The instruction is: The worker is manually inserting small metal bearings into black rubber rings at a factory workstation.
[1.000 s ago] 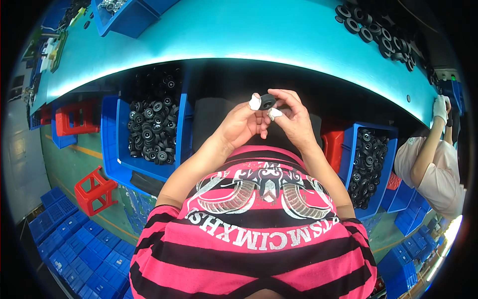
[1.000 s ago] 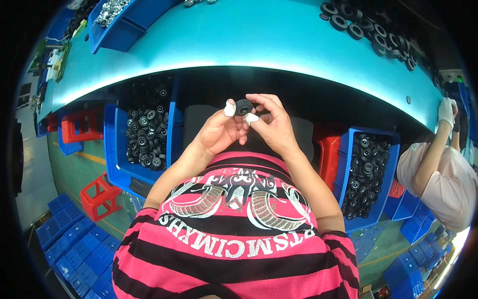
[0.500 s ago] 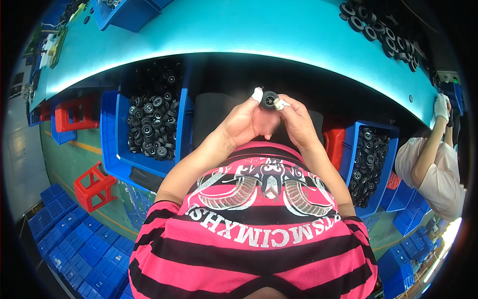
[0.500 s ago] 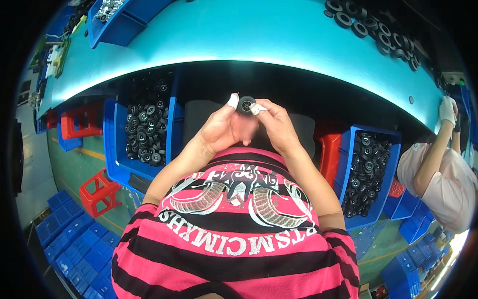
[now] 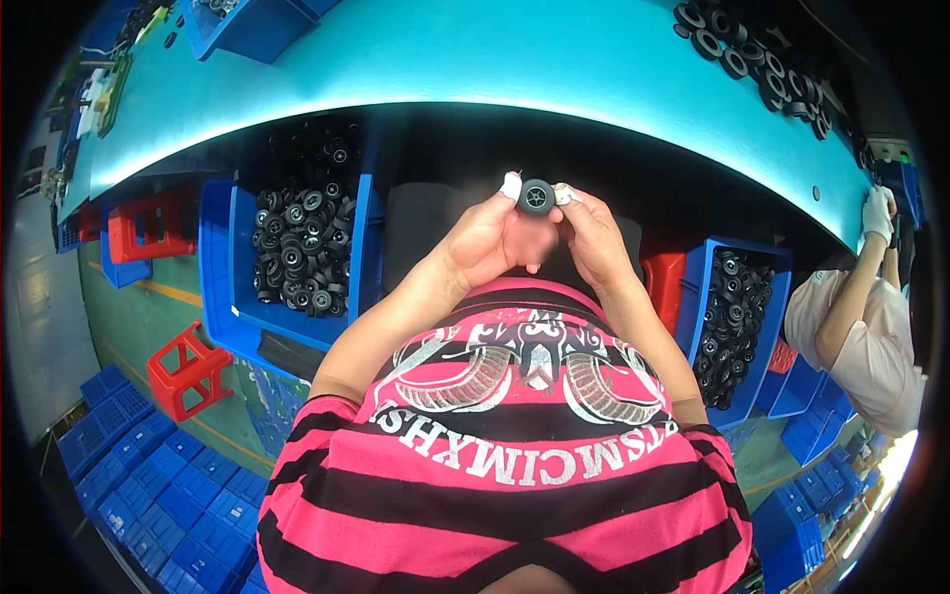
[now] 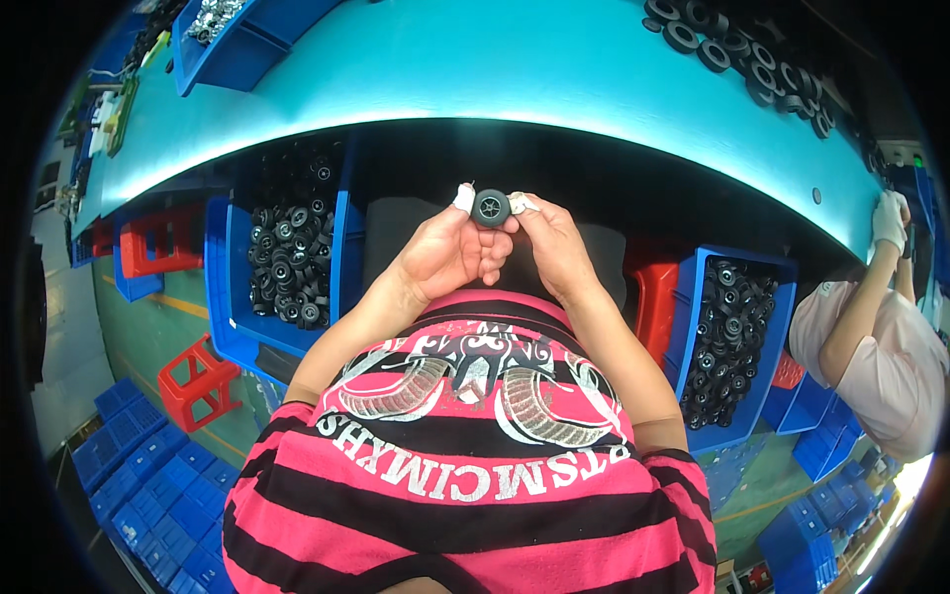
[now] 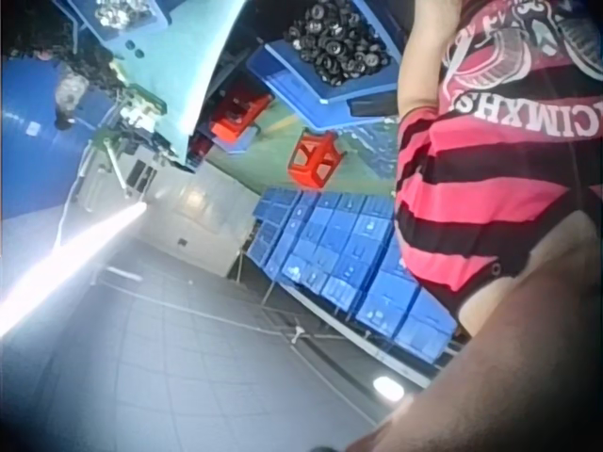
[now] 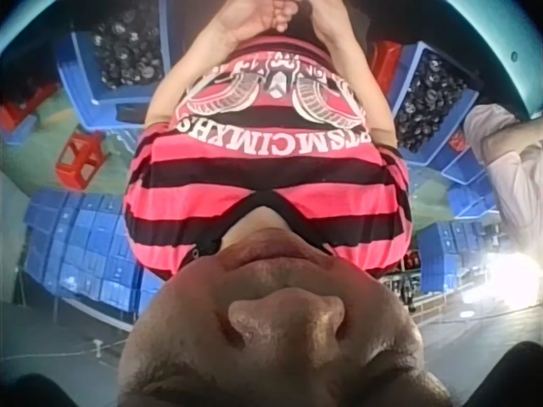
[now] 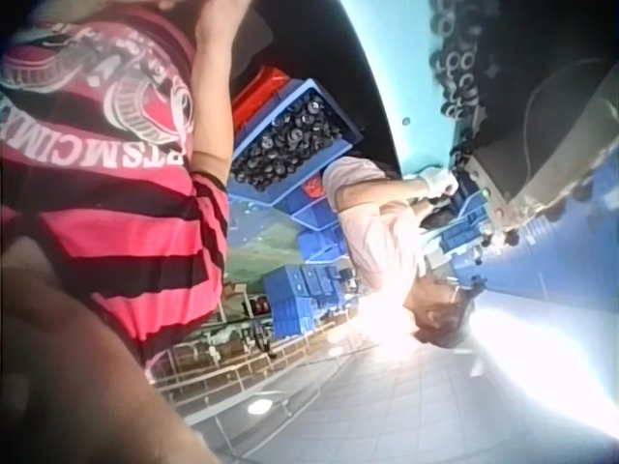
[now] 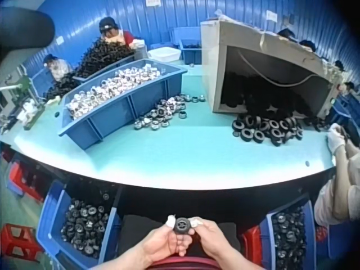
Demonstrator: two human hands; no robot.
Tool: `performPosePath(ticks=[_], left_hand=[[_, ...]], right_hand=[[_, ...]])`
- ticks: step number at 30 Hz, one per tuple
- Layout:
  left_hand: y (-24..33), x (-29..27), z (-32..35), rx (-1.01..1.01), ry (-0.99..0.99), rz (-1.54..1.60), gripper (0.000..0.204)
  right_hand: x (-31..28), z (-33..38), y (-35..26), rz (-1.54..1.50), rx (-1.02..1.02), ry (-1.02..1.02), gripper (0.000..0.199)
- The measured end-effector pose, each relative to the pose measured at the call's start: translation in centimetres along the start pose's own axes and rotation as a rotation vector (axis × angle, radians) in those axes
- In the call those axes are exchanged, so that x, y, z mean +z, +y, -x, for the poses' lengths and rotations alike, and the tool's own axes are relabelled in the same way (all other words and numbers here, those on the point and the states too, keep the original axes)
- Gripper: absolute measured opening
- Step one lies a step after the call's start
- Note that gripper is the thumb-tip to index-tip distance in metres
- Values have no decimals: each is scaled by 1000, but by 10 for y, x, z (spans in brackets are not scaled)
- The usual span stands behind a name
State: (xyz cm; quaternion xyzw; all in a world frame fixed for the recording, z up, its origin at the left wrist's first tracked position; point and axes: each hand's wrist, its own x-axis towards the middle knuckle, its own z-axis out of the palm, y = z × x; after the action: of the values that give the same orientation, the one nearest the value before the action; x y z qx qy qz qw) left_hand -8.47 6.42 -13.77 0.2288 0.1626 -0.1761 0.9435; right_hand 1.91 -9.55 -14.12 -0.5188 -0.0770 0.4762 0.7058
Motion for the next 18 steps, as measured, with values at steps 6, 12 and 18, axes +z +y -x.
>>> performPosePath(ticks=[6,12,18], left_hand=[[0,-1,1,12,31,-36,76],[-9,-11,-1,58,-41,74,60],[57,-49,91,413,511,-458,44]], right_hand=[[0,0,5,88,-37,32,24],[-1,-2,-9,569,-212,11,24],[5,18,-126,1010,-688,173,27]])
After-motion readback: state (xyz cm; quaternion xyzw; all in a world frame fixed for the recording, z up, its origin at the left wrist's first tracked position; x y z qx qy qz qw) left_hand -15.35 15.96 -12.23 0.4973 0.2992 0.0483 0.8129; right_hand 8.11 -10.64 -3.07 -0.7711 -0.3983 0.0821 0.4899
